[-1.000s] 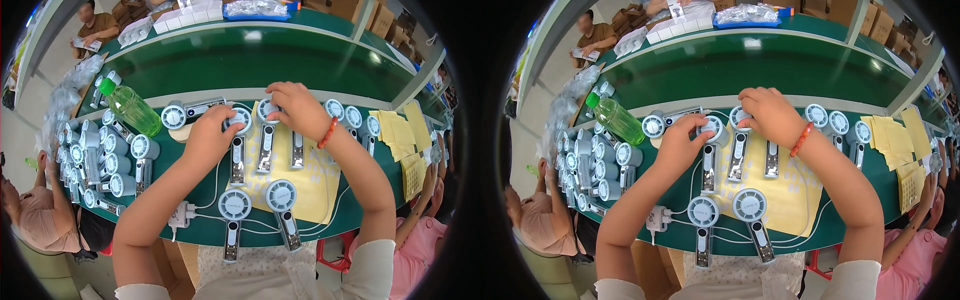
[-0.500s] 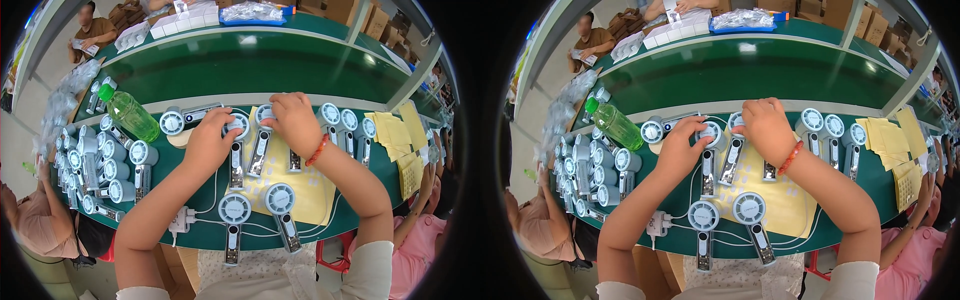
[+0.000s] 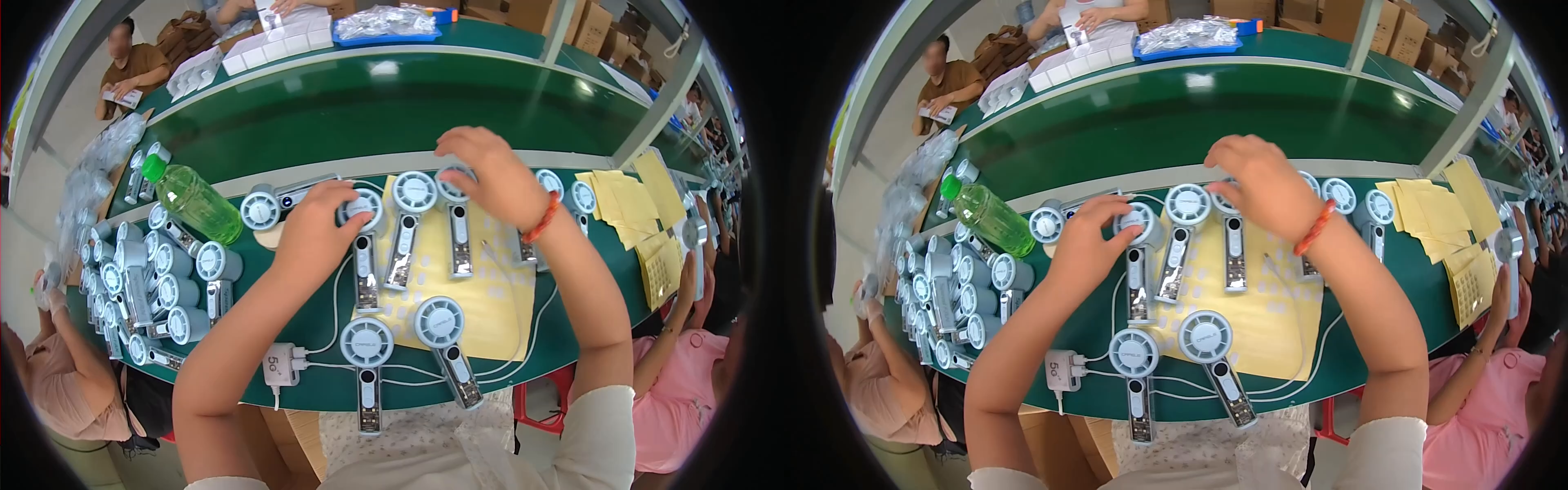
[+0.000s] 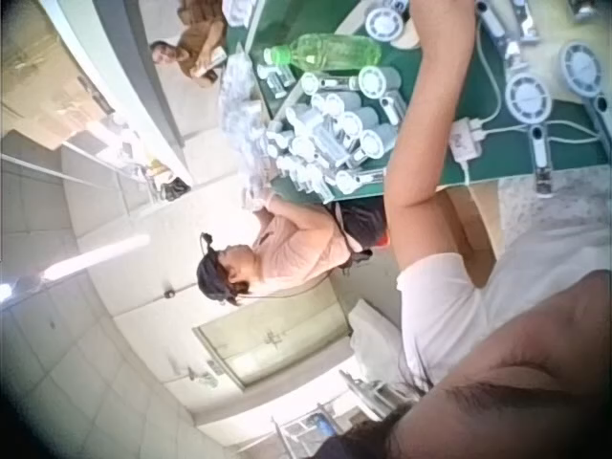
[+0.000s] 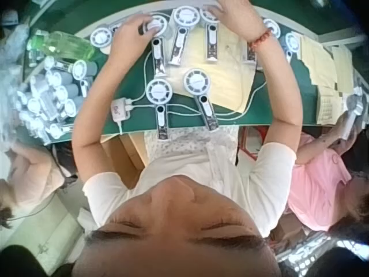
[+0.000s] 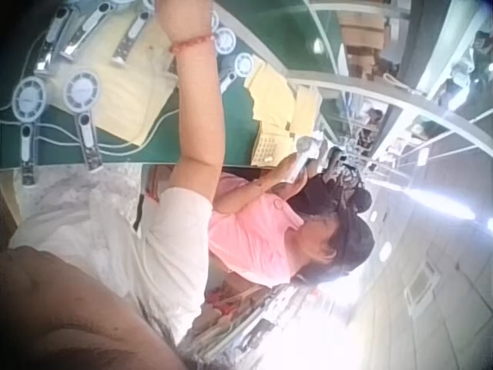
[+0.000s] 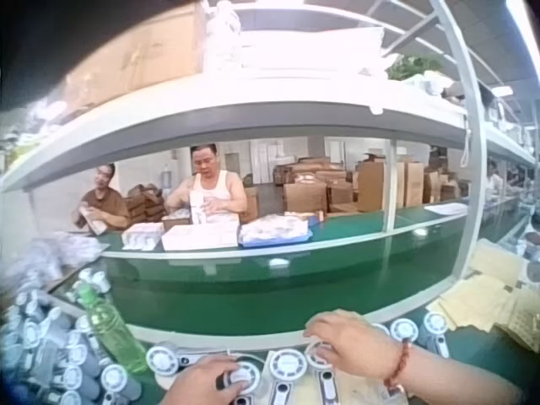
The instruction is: The person assembles handheld portable fans by attaching components to the fan housing, inserting a battery, and applying a sticker, using a screwdriver to secure parts.
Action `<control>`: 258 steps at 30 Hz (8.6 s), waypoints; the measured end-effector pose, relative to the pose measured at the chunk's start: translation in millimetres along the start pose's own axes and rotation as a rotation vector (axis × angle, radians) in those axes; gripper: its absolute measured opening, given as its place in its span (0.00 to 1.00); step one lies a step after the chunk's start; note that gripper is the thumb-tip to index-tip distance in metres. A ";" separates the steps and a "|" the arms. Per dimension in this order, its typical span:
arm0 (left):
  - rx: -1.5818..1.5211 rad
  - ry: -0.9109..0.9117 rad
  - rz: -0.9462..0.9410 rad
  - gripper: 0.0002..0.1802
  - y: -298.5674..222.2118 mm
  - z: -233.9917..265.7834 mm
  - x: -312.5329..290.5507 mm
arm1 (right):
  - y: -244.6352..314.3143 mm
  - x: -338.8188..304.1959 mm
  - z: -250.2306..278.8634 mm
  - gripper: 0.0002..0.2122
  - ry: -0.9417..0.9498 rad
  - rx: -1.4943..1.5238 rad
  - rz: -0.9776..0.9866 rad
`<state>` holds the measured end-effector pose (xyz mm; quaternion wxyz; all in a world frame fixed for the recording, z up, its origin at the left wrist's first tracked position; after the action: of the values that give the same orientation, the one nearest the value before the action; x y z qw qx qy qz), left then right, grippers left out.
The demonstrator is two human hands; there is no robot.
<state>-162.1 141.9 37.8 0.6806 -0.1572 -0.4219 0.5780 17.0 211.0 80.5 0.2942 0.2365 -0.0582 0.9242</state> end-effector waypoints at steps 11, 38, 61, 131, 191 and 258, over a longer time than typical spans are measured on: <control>0.174 0.113 -0.288 0.20 -83.0 -48.6 35.6 | -87.6 -68.7 17.9 0.11 0.320 -0.073 -0.326; 0.098 0.272 0.025 0.13 -62.3 -108.6 63.2 | -100.9 -83.7 0.5 0.09 0.080 -0.032 -0.468; 0.147 0.287 0.012 0.13 -66.5 -111.1 63.8 | -108.5 -84.7 -0.2 0.10 -0.033 0.070 -0.493; 0.124 0.250 -0.167 0.17 -78.7 -115.7 54.7 | -112.9 -84.5 -7.9 0.11 0.036 0.254 -0.390; -0.149 -0.568 -0.496 0.05 -52.3 19.1 -258.5 | -184.1 -204.6 38.2 0.13 -0.153 0.303 -0.781; -1.945 -0.017 0.487 0.19 -155.1 -103.7 -107.8 | 154.6 -215.4 36.7 0.23 -0.038 1.818 -0.574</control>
<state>20.4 27.4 42.7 0.1164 -0.7231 -0.6724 0.1068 97.5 -36.1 16.2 0.2123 0.3951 0.7382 0.5039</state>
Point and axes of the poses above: each hand's wrist, its own x-axis towards the middle knuckle, its own z-axis out of the back of the hand, y = z × x, the point moved 8 cm from there along x, towards the middle knuckle, and after that the axes turned 13 degrees about -x, right-handed, at the moved point
